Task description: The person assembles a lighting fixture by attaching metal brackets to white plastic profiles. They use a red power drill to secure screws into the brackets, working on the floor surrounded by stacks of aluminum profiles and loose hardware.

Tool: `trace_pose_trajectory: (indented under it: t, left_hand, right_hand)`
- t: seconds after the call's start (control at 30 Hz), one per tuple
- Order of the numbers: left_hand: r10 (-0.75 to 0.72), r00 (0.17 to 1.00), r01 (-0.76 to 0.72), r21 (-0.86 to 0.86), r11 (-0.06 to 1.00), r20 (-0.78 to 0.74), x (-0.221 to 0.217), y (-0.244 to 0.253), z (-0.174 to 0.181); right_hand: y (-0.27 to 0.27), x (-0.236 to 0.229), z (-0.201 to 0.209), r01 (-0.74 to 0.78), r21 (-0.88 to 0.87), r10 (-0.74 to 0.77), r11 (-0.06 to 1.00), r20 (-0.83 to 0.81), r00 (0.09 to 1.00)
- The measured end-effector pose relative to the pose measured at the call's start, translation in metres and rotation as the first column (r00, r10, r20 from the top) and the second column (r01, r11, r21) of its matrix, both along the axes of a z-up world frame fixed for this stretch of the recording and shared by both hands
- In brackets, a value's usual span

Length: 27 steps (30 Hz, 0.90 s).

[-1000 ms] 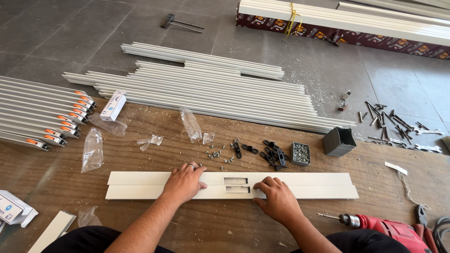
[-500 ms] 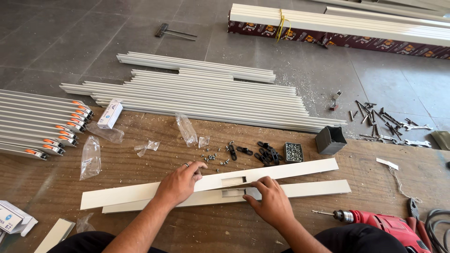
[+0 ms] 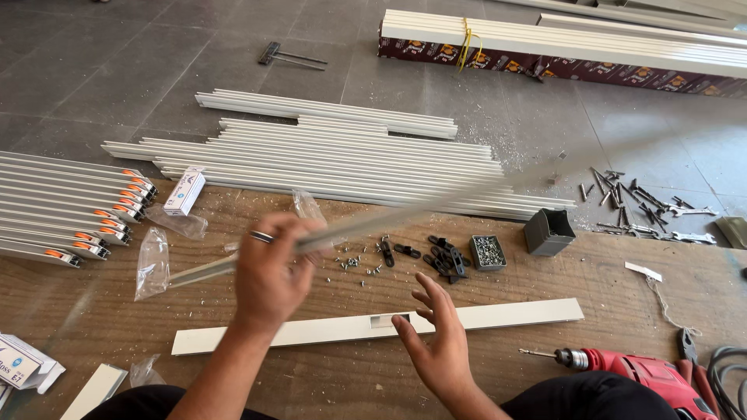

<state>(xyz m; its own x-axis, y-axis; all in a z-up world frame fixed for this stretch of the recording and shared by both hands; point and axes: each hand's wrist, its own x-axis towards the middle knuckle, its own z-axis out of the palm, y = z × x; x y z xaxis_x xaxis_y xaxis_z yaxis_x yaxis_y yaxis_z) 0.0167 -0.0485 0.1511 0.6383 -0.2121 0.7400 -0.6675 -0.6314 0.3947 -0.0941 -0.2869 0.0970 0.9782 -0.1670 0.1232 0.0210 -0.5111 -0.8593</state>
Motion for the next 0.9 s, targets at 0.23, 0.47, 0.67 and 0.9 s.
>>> trace_pose_trajectory:
  t: [0.23,0.47,0.67,0.9]
  left_hand:
    - [-0.088,0.996,0.06,-0.77,0.635,0.006,-0.013,-0.024,0.038]
    - [-0.495,0.572,-0.636,-0.735,0.237,-0.654,-0.029,-0.035,-0.051]
    - [-0.761,0.292,-0.775,-0.609,0.167,-0.58,-0.024,-0.066,-0.165]
    - [-0.35,0.021,-0.457,-0.32,0.83,-0.937,-0.033,-0.065,-0.165]
  right_hand:
    - [-0.009,0.027,-0.015,-0.141,-0.419,0.251,0.897,0.22,0.943]
    - [-0.121,0.075,-0.035,0.07,-0.852,0.062,0.52,0.119,0.991]
    - [-0.17,0.064,-0.05,-0.327,-0.721,0.177,0.611,-0.278,0.944]
    - [-0.195,0.07,-0.086,-0.244,-0.625,0.026,0.742,-0.337,0.941]
